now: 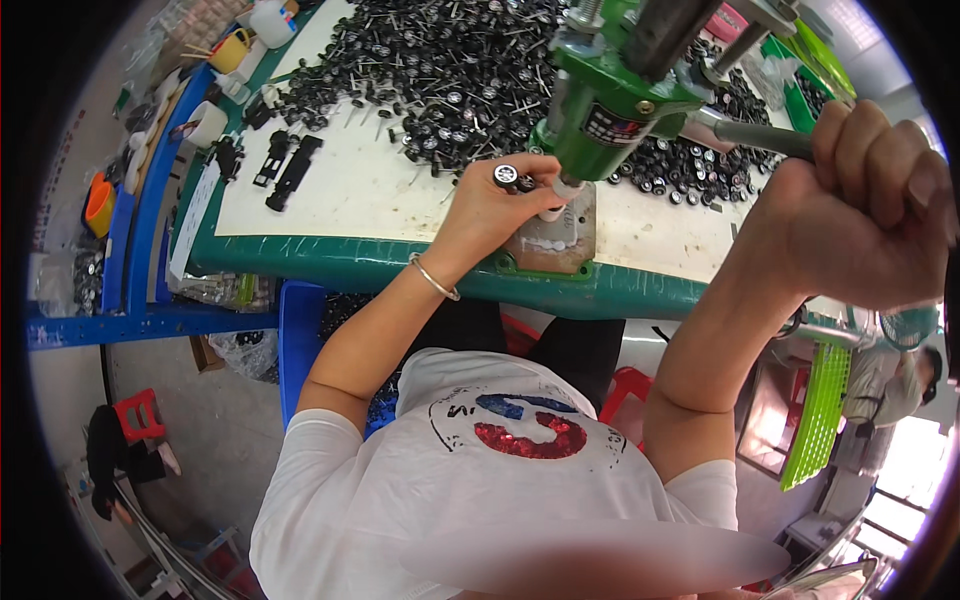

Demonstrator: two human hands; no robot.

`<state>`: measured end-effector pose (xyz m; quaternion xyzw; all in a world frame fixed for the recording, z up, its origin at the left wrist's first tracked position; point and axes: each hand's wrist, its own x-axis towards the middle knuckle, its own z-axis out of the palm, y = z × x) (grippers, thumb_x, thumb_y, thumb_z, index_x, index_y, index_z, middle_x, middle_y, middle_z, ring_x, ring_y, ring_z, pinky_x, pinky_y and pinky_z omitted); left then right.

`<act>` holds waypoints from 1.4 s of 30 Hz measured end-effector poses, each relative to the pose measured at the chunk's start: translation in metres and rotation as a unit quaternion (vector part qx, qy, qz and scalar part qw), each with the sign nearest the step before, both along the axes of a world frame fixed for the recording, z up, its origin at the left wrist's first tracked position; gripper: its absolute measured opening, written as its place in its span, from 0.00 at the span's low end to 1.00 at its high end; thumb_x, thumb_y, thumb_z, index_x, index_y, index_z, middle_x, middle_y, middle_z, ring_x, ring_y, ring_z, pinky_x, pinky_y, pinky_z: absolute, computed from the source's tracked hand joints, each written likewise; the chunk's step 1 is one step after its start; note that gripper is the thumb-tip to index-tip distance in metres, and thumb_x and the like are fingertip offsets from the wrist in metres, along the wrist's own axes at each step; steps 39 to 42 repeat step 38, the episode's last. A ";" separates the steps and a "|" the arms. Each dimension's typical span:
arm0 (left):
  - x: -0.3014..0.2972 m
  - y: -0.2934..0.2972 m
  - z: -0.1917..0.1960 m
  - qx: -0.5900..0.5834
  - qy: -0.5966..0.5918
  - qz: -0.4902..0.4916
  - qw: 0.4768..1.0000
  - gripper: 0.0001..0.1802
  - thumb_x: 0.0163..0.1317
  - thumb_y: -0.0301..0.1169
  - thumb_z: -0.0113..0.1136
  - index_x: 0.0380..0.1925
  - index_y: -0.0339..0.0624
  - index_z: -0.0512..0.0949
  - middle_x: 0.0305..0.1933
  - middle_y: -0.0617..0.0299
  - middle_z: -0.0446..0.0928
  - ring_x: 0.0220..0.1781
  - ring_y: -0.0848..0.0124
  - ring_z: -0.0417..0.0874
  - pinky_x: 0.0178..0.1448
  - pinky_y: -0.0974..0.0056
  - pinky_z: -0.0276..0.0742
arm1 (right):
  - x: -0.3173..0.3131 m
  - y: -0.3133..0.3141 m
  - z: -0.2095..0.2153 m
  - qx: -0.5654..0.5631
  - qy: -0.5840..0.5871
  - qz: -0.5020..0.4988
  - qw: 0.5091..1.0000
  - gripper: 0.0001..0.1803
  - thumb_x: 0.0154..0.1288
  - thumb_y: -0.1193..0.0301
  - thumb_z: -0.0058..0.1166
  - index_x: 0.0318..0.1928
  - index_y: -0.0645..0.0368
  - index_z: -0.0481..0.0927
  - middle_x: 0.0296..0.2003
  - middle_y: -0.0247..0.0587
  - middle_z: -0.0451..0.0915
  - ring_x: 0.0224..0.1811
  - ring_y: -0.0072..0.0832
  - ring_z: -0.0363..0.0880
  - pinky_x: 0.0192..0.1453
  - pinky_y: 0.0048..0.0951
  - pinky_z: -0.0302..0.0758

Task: The person assembles small plastic components by hand using a manual press tool on a workbench.

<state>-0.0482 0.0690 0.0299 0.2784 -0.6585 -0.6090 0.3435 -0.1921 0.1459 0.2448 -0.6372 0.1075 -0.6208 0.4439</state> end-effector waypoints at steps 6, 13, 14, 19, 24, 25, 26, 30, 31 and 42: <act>-0.002 0.003 -0.002 0.028 0.048 -0.011 0.998 0.15 0.54 0.24 0.67 0.42 0.33 0.81 0.34 0.64 0.81 0.36 0.81 0.78 0.41 0.74 0.76 | -0.097 -0.011 -0.010 -0.152 0.114 0.013 0.982 0.14 0.70 0.66 0.45 0.39 0.66 0.75 0.37 0.45 0.79 0.37 0.29 0.79 0.34 0.22 0.72; 0.018 -0.018 -0.009 0.268 0.215 0.027 0.939 0.12 0.55 0.27 0.63 0.39 0.39 0.76 0.30 0.63 0.76 0.33 0.74 0.81 0.22 0.74 0.62 | -0.065 -0.083 -0.008 0.145 -0.181 -0.359 0.904 0.08 0.69 0.69 0.52 0.40 0.61 0.74 0.23 0.27 0.73 0.15 0.11 0.66 0.16 0.10 0.62; 0.025 -0.022 -0.012 0.285 0.228 0.036 0.930 0.10 0.58 0.27 0.60 0.40 0.42 0.75 0.29 0.61 0.75 0.37 0.70 0.83 0.23 0.76 0.62 | -0.065 -0.076 -0.011 0.147 -0.180 -0.361 0.903 0.08 0.69 0.69 0.52 0.40 0.61 0.74 0.23 0.27 0.73 0.15 0.11 0.66 0.16 0.10 0.62; 0.070 -0.042 -0.023 0.246 0.071 0.102 0.961 0.09 0.60 0.35 0.64 0.36 0.44 0.79 0.22 0.70 0.74 0.26 0.77 0.80 0.20 0.76 0.59 | -0.097 -0.069 -0.041 0.107 -0.013 -0.465 0.879 0.11 0.71 0.66 0.48 0.42 0.62 0.75 0.28 0.33 0.74 0.26 0.21 0.73 0.31 0.19 0.69; 0.086 -0.050 -0.049 0.041 -0.079 0.110 0.990 0.12 0.58 0.40 0.65 0.36 0.46 0.85 0.20 0.67 0.77 0.20 0.78 0.72 0.24 0.73 0.64 | -0.090 -0.034 -0.086 0.124 -0.103 -0.499 0.851 0.14 0.68 0.70 0.51 0.48 0.66 0.76 0.38 0.35 0.79 0.37 0.22 0.78 0.40 0.22 0.75; 0.086 -0.050 -0.049 -0.023 -0.193 0.112 0.975 0.11 0.59 0.37 0.65 0.35 0.43 0.85 0.21 0.68 0.77 0.21 0.80 0.72 0.24 0.73 0.65 | -0.100 -0.032 -0.108 0.138 -0.074 -0.515 0.843 0.14 0.67 0.69 0.53 0.48 0.65 0.77 0.36 0.35 0.79 0.35 0.21 0.77 0.38 0.22 0.74; 0.081 -0.050 -0.047 -0.090 -0.298 0.102 0.945 0.10 0.59 0.34 0.65 0.34 0.40 0.84 0.21 0.69 0.77 0.21 0.82 0.72 0.24 0.74 0.65 | -0.112 -0.024 -0.129 0.147 -0.043 -0.540 0.828 0.14 0.66 0.68 0.55 0.47 0.64 0.77 0.34 0.35 0.79 0.33 0.19 0.76 0.35 0.22 0.73; 0.064 -0.041 -0.025 -0.204 -0.461 0.148 0.851 0.11 0.51 0.46 0.69 0.28 0.54 0.84 0.19 0.66 0.79 0.23 0.66 0.80 0.28 0.62 0.73 | -0.103 -0.003 -0.188 0.357 0.273 -0.542 0.710 0.13 0.61 0.69 0.59 0.44 0.60 0.79 0.30 0.33 0.79 0.33 0.17 0.76 0.35 0.23 0.73; 0.061 -0.039 -0.019 -0.199 -0.482 0.148 0.840 0.13 0.50 0.47 0.69 0.27 0.52 0.83 0.22 0.64 0.80 0.26 0.62 0.82 0.29 0.60 0.74 | -0.102 -0.002 -0.205 0.310 0.320 -0.525 0.725 0.12 0.60 0.69 0.59 0.44 0.59 0.79 0.31 0.33 0.79 0.33 0.19 0.77 0.36 0.25 0.73; 0.076 -0.053 -0.040 -0.206 -0.412 0.148 0.875 0.18 0.51 0.48 0.69 0.38 0.52 0.83 0.28 0.57 0.82 0.27 0.67 0.80 0.36 0.62 0.73 | -0.070 0.002 -0.247 0.221 0.569 -0.505 0.610 0.16 0.60 0.64 0.60 0.47 0.53 0.78 0.41 0.36 0.80 0.36 0.27 0.80 0.40 0.33 0.75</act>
